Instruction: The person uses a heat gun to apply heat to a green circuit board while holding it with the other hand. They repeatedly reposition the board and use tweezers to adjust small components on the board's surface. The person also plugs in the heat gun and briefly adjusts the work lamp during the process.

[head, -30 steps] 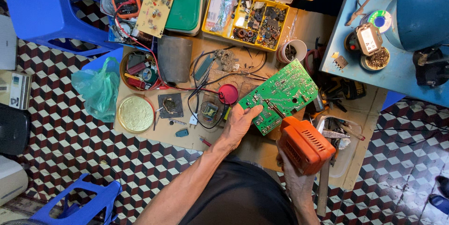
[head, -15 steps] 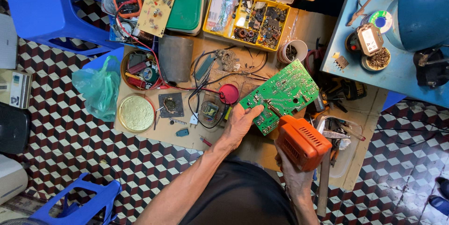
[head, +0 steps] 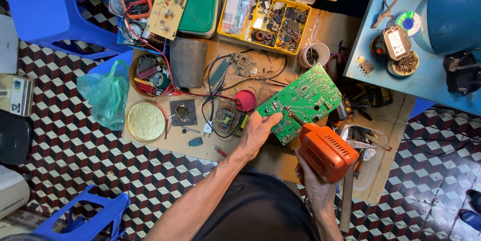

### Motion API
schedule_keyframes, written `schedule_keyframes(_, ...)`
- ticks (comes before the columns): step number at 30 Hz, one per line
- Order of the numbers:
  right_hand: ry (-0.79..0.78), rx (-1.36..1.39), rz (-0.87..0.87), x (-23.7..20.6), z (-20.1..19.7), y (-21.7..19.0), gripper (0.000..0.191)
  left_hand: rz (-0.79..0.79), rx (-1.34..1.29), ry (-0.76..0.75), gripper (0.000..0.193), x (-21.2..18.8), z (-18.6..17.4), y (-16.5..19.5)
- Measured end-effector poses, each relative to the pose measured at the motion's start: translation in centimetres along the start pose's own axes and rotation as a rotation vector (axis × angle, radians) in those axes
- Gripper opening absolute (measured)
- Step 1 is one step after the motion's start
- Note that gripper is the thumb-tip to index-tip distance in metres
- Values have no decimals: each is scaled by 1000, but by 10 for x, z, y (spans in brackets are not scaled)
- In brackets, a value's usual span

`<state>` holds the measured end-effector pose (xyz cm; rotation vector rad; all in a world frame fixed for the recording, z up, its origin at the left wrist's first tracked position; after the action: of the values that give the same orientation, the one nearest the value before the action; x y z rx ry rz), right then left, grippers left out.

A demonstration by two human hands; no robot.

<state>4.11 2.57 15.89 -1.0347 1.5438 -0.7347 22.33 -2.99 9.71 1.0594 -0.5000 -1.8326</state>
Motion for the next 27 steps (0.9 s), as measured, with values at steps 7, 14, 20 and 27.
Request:
schedule_keyframes(7, -88, 24, -50, -3, -2, 8, 36, -13, 0, 25, 39, 0, 0, -1)
schedule_keyframes(14, -69, -25, 95, -1, -8, 30, 27, -25, -45, -6, 34, -1, -1, -3)
schedule_keyframes(20, -80, -16, 76, 1, -7, 26, 31, -21, -105, -32, 36, -2, 1, -2)
schedule_keyframes(27, -67, 10, 138, -1, -6, 20, 33, -2, -189, -61, 40, -4, 4, 1)
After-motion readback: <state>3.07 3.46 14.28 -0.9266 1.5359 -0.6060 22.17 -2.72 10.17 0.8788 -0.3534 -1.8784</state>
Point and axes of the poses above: each hand's wrist, its own x-axis towards the middle knuckle, its own z-axis out of the palm, y = z × x, the point moved 5 cm from there along x, towards the middle knuckle, and after that the axes turned 9 degrees about -y, right-handed, at the moved point
